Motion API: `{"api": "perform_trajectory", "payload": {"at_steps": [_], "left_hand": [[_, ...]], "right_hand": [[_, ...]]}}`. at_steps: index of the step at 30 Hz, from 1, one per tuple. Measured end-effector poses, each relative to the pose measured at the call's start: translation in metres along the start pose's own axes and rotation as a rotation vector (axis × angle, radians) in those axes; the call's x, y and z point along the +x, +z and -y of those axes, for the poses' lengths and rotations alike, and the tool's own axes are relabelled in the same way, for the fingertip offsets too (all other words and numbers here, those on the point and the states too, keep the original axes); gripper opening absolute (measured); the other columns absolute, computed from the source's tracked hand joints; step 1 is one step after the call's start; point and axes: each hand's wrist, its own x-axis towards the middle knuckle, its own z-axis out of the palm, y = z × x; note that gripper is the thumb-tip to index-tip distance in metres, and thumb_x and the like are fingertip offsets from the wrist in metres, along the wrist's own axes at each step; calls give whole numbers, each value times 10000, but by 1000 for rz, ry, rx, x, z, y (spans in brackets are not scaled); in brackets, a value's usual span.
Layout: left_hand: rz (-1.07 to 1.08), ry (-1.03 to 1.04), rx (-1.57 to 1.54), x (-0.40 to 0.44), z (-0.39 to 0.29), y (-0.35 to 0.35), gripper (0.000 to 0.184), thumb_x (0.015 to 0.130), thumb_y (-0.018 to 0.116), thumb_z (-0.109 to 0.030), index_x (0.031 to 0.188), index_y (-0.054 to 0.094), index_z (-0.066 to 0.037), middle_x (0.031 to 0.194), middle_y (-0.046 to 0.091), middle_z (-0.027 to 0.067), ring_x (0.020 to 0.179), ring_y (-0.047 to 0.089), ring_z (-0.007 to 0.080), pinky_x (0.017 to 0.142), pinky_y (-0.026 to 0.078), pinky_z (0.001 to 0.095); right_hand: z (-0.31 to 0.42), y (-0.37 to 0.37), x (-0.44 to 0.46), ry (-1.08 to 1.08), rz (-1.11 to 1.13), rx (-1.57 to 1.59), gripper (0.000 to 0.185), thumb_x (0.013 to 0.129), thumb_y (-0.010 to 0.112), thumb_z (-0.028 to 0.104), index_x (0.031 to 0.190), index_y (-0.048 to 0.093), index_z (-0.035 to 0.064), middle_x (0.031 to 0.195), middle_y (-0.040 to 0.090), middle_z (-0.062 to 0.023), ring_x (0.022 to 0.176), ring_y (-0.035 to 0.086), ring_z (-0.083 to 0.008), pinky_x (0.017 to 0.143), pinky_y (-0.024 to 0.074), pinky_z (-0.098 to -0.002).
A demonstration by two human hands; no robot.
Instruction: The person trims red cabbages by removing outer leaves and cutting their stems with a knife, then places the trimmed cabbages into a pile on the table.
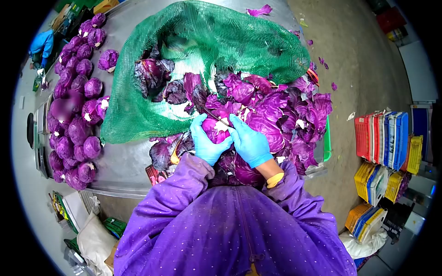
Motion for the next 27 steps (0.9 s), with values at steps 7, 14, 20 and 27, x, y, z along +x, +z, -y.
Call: {"api": "perform_trajectory", "payload": {"at_steps": [7, 14, 20, 27], "left_hand": [[48, 49, 58, -2, -18, -3, 1015, 534, 891, -376, 1295, 346, 19, 1222, 404, 173, 1170, 403, 311, 1042, 314, 415], [149, 3, -99, -21, 6, -30, 1044, 547, 893, -360, 1341, 310, -14, 1334, 331, 187, 1265, 332, 333, 1098, 260, 427], [31, -569, -600, -13, 2, -33, 771, 704, 844, -189, 1271, 353, -10, 1190, 477, 130, 1077, 498, 198, 967, 410, 329], [88, -467, -510, -36, -5, -41, 941, 613, 893, -182, 1327, 302, -16, 1261, 413, 113, 1184, 426, 216, 1052, 341, 351]], "right_hand": [[-31, -28, 64, 331, 376, -5, 501, 979, 370, 469, 1235, 562, 83, 1138, 639, -177, 960, 628, -392, 828, 499, -479], [-81, 4, 73, 290, 206, 418, 370, 977, 480, 378, 1073, 595, 40, 765, 621, -41, 579, 541, -146, 518, 452, -298], [-5, -17, 4, -97, -153, 180, 353, 950, 512, 375, 1093, 640, 79, 869, 679, -169, 707, 654, -351, 638, 512, -432], [-71, -26, 9, 179, -333, 215, 485, 949, 533, 349, 1310, 492, 28, 1086, 644, -189, 869, 652, -306, 776, 508, -380]]}}
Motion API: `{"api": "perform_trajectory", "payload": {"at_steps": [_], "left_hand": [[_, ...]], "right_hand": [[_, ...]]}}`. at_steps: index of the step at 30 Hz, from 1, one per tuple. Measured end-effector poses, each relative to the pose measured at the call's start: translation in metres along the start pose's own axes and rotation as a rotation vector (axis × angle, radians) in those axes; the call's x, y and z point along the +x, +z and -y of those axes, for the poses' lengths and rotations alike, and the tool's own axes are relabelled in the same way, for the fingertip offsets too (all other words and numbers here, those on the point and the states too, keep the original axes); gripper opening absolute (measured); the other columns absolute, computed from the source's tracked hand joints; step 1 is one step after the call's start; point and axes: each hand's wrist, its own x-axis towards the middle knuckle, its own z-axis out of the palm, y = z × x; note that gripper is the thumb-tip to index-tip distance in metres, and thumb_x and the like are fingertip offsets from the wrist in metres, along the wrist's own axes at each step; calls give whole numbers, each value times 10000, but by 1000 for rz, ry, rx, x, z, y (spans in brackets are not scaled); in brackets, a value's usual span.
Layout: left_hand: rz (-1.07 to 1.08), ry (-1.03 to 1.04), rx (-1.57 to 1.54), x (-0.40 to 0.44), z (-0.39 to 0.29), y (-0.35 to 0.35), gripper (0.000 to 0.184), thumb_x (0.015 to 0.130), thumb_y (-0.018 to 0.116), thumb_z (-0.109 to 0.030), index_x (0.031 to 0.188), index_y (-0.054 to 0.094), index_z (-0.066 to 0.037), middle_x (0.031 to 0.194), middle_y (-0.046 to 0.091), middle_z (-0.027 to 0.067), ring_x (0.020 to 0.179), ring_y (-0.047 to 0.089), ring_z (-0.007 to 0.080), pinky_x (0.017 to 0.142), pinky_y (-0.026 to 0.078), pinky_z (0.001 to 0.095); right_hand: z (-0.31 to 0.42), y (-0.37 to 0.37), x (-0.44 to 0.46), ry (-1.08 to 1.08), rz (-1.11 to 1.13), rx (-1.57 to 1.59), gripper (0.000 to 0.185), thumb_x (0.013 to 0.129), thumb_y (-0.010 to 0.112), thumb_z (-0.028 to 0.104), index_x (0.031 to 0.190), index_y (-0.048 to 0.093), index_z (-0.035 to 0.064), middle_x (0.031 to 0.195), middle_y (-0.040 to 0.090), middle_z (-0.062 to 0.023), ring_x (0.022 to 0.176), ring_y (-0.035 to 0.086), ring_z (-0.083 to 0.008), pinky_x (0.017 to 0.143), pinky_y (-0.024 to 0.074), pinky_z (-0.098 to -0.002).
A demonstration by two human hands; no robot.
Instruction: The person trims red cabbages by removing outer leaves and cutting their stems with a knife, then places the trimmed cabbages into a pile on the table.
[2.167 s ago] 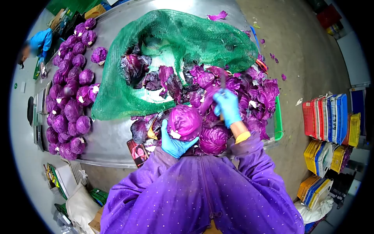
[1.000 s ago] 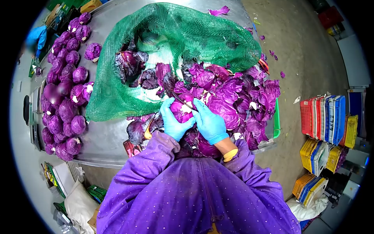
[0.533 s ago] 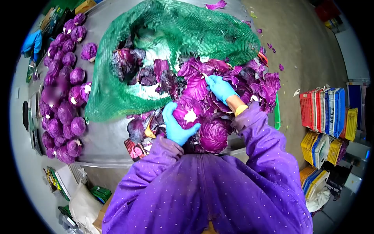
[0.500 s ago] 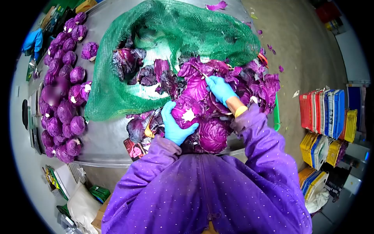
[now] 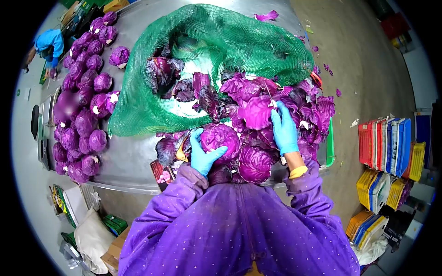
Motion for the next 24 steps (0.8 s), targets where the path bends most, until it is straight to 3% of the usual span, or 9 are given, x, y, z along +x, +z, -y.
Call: {"api": "perform_trajectory", "payload": {"at_steps": [2, 4, 7, 10, 11, 15, 19, 23, 24], "left_hand": [[9, 15, -31, -1, -3, 8, 966, 608, 898, -193, 1336, 290, -10, 1273, 404, 118, 1180, 429, 218, 1053, 339, 347], [25, 60, 42, 1, -6, 12, 1018, 597, 911, -230, 1343, 261, 12, 1286, 420, 160, 1177, 465, 236, 1027, 388, 364], [92, 65, -79, 8, 7, 22, 1074, 578, 916, -262, 1356, 242, 43, 1269, 457, 182, 1165, 504, 252, 1013, 416, 367], [115, 63, 15, 10, 14, 24, 1107, 569, 912, -276, 1384, 241, 58, 1294, 455, 205, 1184, 504, 280, 1021, 409, 383], [130, 91, 75, 9, 9, 22, 1112, 571, 910, -283, 1392, 241, 54, 1303, 451, 206, 1197, 494, 283, 1027, 402, 384], [217, 151, 210, 10, 2, 16, 1065, 599, 896, -184, 1412, 242, 30, 1327, 432, 177, 1203, 479, 249, 1022, 416, 370], [343, 106, 100, 9, -1, -1, 1047, 608, 890, -131, 1428, 249, -11, 1348, 410, 147, 1241, 437, 237, 1072, 358, 385], [368, -113, -53, 0, -25, -28, 1020, 637, 885, -203, 1407, 243, -15, 1341, 416, 173, 1227, 453, 261, 1057, 369, 383], [318, -208, -101, 1, -28, -28, 1008, 646, 882, -214, 1402, 247, -15, 1336, 419, 177, 1212, 465, 264, 1045, 384, 383]], "right_hand": [[51, -16, -9, 44, 112, -11, 735, 859, 642, 395, 1431, 328, 57, 1344, 491, -208, 1147, 571, -310, 896, 486, -388], [66, -7, -19, -383, 244, -71, 805, 812, 681, 395, 1449, 303, 78, 1432, 404, -191, 1153, 568, -321, 882, 497, -405], [89, 8, -29, -277, 731, -155, 877, 783, 678, 430, 1480, 237, 133, 1517, 290, -141, 1086, 599, -351, 878, 500, -428], [78, 28, -6, -324, 788, -96, 657, 786, 671, 402, 1339, 495, 93, 1261, 576, -165, 973, 644, -340, 830, 516, -408], [83, 24, 8, -176, 898, -63, 539, 786, 663, 382, 1228, 596, 81, 1015, 676, -154, 915, 656, -338, 809, 518, -415], [63, 42, 27, -272, 780, -150, 316, 792, 623, 290, 1064, 647, 131, 934, 682, -144, 897, 653, -343, 785, 517, -418], [24, 73, 46, 129, 560, 163, 223, 783, 626, 214, 782, 523, 15, 674, 558, -159, 591, 516, -258, 615, 432, -415], [45, 62, 30, 212, 619, 256, 223, 792, 633, 207, 804, 534, 6, 658, 520, -151, 592, 487, -235, 605, 427, -387], [54, 60, 24, 91, 614, 252, 228, 799, 632, 207, 812, 534, 2, 671, 543, -135, 605, 503, -235, 605, 429, -389]]}}
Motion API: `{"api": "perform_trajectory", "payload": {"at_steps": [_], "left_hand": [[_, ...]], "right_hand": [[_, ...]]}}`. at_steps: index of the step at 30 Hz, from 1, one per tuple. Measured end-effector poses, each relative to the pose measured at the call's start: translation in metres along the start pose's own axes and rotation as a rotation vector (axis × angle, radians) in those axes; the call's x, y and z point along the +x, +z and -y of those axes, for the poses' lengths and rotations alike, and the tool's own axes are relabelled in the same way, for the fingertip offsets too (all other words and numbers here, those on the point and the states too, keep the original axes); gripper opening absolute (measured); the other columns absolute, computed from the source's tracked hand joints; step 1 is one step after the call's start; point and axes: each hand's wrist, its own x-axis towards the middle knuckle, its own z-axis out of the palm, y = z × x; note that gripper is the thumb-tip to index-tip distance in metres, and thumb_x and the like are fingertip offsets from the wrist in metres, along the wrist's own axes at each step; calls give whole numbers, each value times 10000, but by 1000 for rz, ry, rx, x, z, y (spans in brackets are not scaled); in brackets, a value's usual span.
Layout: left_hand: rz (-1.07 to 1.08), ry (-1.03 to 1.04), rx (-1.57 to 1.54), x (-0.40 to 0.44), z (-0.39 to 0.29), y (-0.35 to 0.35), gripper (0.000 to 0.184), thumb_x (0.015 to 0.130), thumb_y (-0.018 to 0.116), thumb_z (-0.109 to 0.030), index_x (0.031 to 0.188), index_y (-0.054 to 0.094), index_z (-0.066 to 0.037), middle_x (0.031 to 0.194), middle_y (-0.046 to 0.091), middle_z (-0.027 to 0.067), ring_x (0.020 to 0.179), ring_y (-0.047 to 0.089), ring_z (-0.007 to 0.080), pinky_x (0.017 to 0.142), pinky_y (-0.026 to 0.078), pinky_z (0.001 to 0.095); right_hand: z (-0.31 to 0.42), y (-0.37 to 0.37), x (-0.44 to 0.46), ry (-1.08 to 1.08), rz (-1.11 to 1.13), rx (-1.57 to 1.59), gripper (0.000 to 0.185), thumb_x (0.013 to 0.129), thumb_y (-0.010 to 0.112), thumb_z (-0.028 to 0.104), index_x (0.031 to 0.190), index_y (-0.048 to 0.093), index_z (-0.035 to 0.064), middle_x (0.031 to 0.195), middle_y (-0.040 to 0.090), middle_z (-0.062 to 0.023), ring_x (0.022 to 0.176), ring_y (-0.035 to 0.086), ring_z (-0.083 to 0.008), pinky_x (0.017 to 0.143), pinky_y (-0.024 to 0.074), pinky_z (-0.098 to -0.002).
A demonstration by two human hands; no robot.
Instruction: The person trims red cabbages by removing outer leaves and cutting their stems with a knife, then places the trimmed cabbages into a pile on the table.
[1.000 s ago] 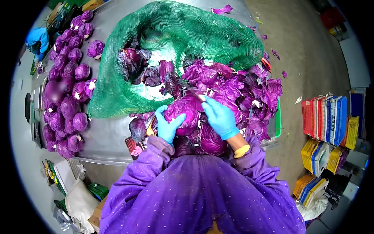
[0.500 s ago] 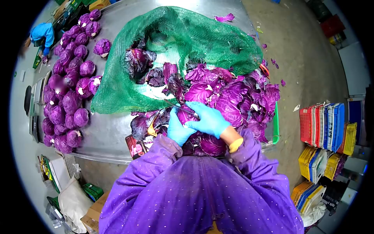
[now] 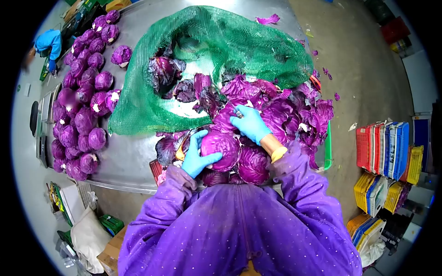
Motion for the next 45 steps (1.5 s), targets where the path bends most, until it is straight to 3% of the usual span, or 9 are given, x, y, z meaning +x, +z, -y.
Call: {"api": "perform_trajectory", "payload": {"at_steps": [3, 7, 12, 20, 27, 38, 40, 42, 45], "left_hand": [[-50, 98, 302, 7, -2, 7, 957, 665, 874, -250, 1390, 296, -15, 1288, 477, 170, 1165, 503, 239, 1012, 418, 373], [-1, 104, 82, 9, 10, -14, 822, 689, 850, -193, 1357, 405, -13, 1241, 532, 139, 1102, 549, 206, 985, 444, 333], [-154, 136, -316, 9, 34, -25, 701, 766, 760, -155, 1355, 413, 1, 1269, 528, 110, 1134, 537, 209, 1011, 424, 348], [-191, 261, -284, 19, 18, 3, 768, 740, 801, -192, 1359, 393, 4, 1263, 518, 118, 1134, 524, 205, 1014, 412, 340], [-288, 405, -120, 15, 16, 8, 832, 688, 817, -273, 1359, 410, 4, 1257, 526, 140, 1127, 545, 253, 991, 448, 385], [-237, 228, -1040, 22, 3, 3, 733, 832, 587, -587, 1371, 436, -114, 1363, 489, 124, 1246, 481, 322, 1054, 392, 525], [-197, 240, -1017, 13, -13, 6, 763, 813, 595, -605, 1378, 427, -120, 1375, 474, 129, 1253, 471, 337, 1055, 384, 540], [-164, 243, -1011, 13, -14, 6, 775, 805, 601, -609, 1381, 422, -122, 1381, 466, 133, 1255, 466, 347, 1057, 380, 544], [-106, 238, -942, 18, -4, -3, 781, 808, 612, -581, 1390, 408, -101, 1388, 456, 153, 1258, 463, 352, 1064, 377, 531]], "right_hand": [[10, 10, -10, -160, -20, 11, 209, 799, 621, 212, 874, 587, 19, 739, 597, -168, 662, 575, -268, 641, 457, -391], [-30, -23, -8, 210, -238, 18, 217, 793, 614, 195, 906, 608, 10, 764, 638, -157, 670, 608, -280, 659, 479, -393], [-7, -11, -67, -209, -405, -42, 637, 832, 693, 274, 1346, 426, 9, 1254, 543, -205, 1149, 556, -285, 933, 466, -348], [26, 18, -67, 231, -86, 497, 392, 838, 737, 246, 1100, 613, -19, 884, 654, -49, 773, 591, -120, 712, 491, -267], [-1, 24, -59, -27, -355, 288, 110, 866, 631, 126, 854, 579, 30, 683, 570, 5, 587, 507, -76, 527, 434, -290], [10, -27, -74, 93, -615, 710, 69, 920, 573, 87, 948, 514, 64, 624, 534, -12, 422, 493, -98, 375, 378, -246], [1, -42, -72, 95, -525, 422, 404, 890, 581, 56, 1275, 461, 39, 1073, 623, -122, 782, 651, -165, 621, 522, -270], [9, -34, -67, -429, -531, 126, 654, 843, 619, 55, 1437, 346, 74, 1376, 468, -166, 1238, 502, -249, 1012, 424, -344], [56, -33, -66, -424, -78, 89, 726, 816, 648, 93, 1464, 322, 82, 1523, 299, -142, 1424, 247, -260, 1152, 216, -360]]}}
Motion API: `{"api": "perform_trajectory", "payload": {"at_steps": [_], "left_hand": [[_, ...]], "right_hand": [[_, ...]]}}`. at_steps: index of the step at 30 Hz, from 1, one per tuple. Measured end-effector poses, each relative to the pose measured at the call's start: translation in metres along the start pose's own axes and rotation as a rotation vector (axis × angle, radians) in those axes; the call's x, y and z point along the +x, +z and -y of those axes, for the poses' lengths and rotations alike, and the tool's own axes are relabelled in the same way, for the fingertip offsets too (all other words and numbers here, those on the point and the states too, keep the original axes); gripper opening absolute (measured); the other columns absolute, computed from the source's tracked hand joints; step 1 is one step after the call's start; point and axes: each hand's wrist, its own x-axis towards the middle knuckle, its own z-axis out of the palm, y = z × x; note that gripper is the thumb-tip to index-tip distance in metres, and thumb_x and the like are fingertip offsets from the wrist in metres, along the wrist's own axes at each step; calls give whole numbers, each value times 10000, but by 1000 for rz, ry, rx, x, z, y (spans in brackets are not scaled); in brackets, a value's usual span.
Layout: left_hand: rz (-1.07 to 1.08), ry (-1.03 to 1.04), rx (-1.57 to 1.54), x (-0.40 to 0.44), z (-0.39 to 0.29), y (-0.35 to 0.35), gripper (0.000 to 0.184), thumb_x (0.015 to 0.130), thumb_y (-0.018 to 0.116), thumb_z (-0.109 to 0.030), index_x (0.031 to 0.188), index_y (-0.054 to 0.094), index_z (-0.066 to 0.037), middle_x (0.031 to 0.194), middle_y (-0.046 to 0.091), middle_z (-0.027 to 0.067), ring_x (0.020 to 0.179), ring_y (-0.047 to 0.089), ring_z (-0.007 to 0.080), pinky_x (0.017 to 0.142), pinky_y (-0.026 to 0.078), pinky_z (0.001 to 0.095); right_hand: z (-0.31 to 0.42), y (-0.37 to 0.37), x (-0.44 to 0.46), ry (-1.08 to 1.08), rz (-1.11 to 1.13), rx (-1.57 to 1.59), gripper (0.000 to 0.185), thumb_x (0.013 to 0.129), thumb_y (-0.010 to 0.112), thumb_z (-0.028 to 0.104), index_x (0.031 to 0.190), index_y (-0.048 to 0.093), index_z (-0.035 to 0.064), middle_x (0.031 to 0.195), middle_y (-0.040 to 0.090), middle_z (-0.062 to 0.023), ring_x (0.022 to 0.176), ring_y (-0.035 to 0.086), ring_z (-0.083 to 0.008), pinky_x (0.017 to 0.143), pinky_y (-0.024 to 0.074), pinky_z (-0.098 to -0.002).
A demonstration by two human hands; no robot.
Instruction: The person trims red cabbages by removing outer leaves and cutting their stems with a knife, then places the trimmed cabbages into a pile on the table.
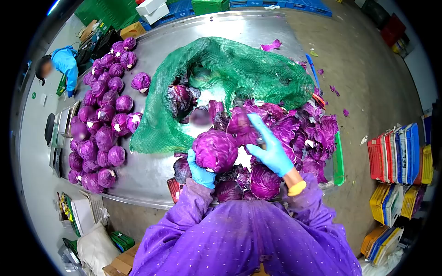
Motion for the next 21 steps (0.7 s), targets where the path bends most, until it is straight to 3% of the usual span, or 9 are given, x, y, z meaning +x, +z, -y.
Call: {"api": "perform_trajectory", "payload": {"at_steps": [3, 4, 7, 8, 12, 13, 15, 17, 21], "left_hand": [[110, -70, 93, -4, -2, -5, 792, 814, 617, -550, 1401, 389, -71, 1391, 451, 176, 1261, 462, 355, 1068, 374, 526], [125, -84, 111, -7, -3, -3, 791, 818, 620, -523, 1403, 382, -47, 1384, 456, 190, 1259, 468, 354, 1065, 379, 527], [143, -100, 137, -9, -6, -7, 779, 819, 623, -510, 1401, 388, -49, 1377, 467, 184, 1253, 474, 354, 1060, 386, 525], [122, -106, 133, -9, -7, -12, 753, 825, 618, -510, 1386, 409, -53, 1372, 474, 175, 1250, 477, 347, 1055, 393, 524], [-32, -9, 43, -4, -2, -13, 738, 828, 614, -547, 1368, 432, -78, 1365, 483, 149, 1251, 477, 335, 1051, 399, 521], [-26, 7, 25, -1, -5, -11, 749, 827, 610, -560, 1372, 427, -81, 1366, 481, 149, 1252, 475, 335, 1050, 399, 521], [-19, 39, -7, 3, -10, -10, 770, 825, 603, -586, 1381, 417, -87, 1369, 478, 147, 1255, 472, 336, 1050, 398, 523], [-11, 18, 23, 4, -12, -4, 793, 832, 575, -617, 1393, 393, -87, 1376, 462, 163, 1259, 466, 343, 1057, 391, 529], [31, 30, 145, -2, -4, 23, 802, 833, 599, -586, 1398, 374, -63, 1379, 454, 171, 1244, 482, 341, 1049, 414, 509]], "right_hand": [[-11, 5, 27, -11, 244, 178, 738, 793, 630, 28, 1464, 325, 69, 1515, 336, -84, 1418, 249, -191, 1152, 199, -332], [-14, 9, 32, -54, 256, 225, 591, 795, 620, 19, 1365, 470, 49, 1394, 489, -88, 1334, 390, -191, 1115, 284, -332], [-5, 3, 34, 113, 383, -11, 407, 806, 629, 46, 1210, 587, 32, 1206, 606, -75, 1158, 534, -171, 1023, 397, -321], [-14, 8, 29, 122, 285, -40, 258, 826, 636, 94, 1073, 626, 20, 972, 644, -46, 921, 592, -139, 855, 478, -297], [-2, -10, 5, 196, 293, -124, 156, 862, 660, 145, 972, 625, 39, 783, 596, 9, 691, 528, -101, 647, 453, -280], [18, -24, -3, 527, 401, 132, 176, 874, 664, 158, 1020, 643, 63, 795, 606, 30, 653, 513, -98, 619, 453, -284], [0, -23, -19, 416, 369, 134, 313, 866, 677, 151, 1159, 616, 57, 928, 649, -6, 788, 585, -115, 747, 492, -282], [-9, -9, -18, 211, 171, 84, 686, 806, 748, 245, 1378, 438, 29, 1367, 502, -149, 1273, 470, -221, 1068, 364, -337], [12, 34, 3, 94, 34, 184, 897, 743, 803, 334, 1435, 335, 9, 1450, 399, -179, 1357, 364, -246, 1111, 309, -353]]}}
